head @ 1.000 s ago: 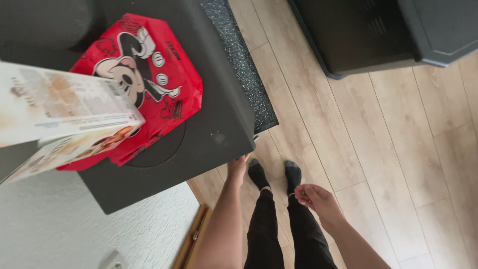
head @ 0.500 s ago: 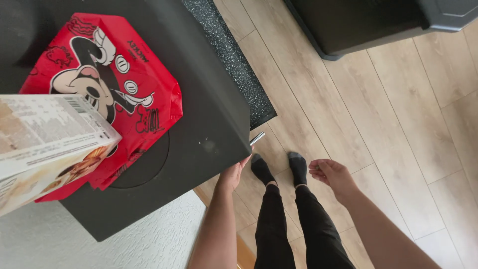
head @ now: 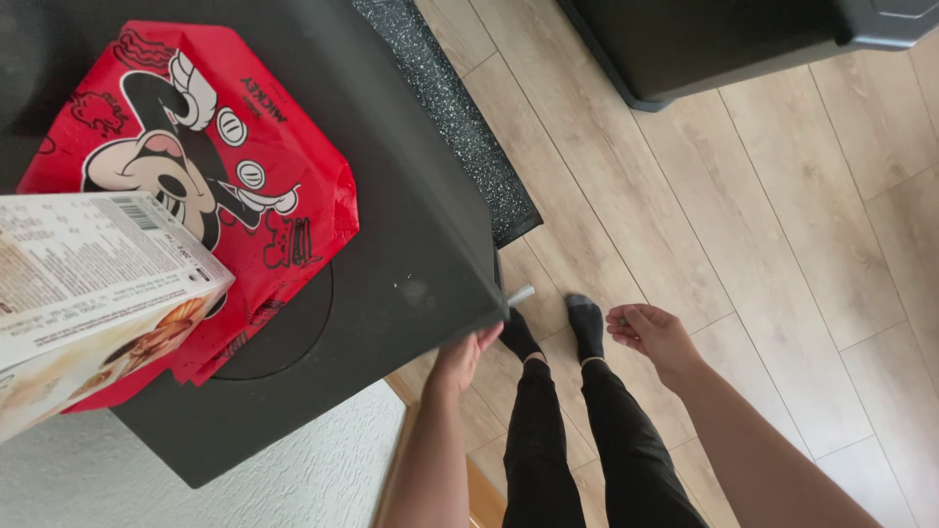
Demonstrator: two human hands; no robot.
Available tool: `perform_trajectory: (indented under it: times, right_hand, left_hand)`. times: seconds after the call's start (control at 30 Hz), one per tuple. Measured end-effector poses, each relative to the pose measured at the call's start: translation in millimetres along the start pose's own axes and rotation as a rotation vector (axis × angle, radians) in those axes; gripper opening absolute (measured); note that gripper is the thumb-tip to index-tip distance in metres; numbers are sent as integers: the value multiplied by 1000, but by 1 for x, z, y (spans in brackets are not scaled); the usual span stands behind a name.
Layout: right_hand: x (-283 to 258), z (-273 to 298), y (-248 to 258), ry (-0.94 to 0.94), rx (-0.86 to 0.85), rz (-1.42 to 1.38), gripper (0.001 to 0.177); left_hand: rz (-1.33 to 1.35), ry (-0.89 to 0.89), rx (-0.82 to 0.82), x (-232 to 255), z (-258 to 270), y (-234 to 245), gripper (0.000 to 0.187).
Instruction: Tidying up a bedroom by folding prayer mats, adjusting the bedsheet, and organizing items on a bedside cabinet.
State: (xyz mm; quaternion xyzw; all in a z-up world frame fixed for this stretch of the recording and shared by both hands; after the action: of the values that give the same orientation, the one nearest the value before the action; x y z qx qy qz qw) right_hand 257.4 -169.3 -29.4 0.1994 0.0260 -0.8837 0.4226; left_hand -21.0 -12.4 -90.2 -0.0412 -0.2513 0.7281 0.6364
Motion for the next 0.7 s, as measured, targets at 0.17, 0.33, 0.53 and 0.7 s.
perform_trajectory:
  times: [0.17,0.33,0.53,0.7]
  right_hand:
    - [57,-71,33,2,143,-4,27]
    - [28,-80,-74,-69,79,289,28]
    - [-33,-44,-208,37,-285,37,42]
    - [-21,-61,-104,240,-103,249,32]
  left_hand:
    - [-335,6,96,-19,43,7,32]
    - [-572,274,179,-45,68,72,39]
    - [-558,129,49,-65,64,112,43]
    - [-646,114,175,-27,62,43,47]
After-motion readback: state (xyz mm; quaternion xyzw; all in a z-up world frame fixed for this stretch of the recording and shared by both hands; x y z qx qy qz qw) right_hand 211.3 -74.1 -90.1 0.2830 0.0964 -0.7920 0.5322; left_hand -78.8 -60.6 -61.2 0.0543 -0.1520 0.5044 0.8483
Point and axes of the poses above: each hand's wrist, its own z-axis away from the middle knuckle, its own y-axis out of the back of the hand, x = y × z, the point moved 5 cm from there along -z, towards the middle knuckle, and after that the axes turned 5 degrees about z, right-handed, at the moved point
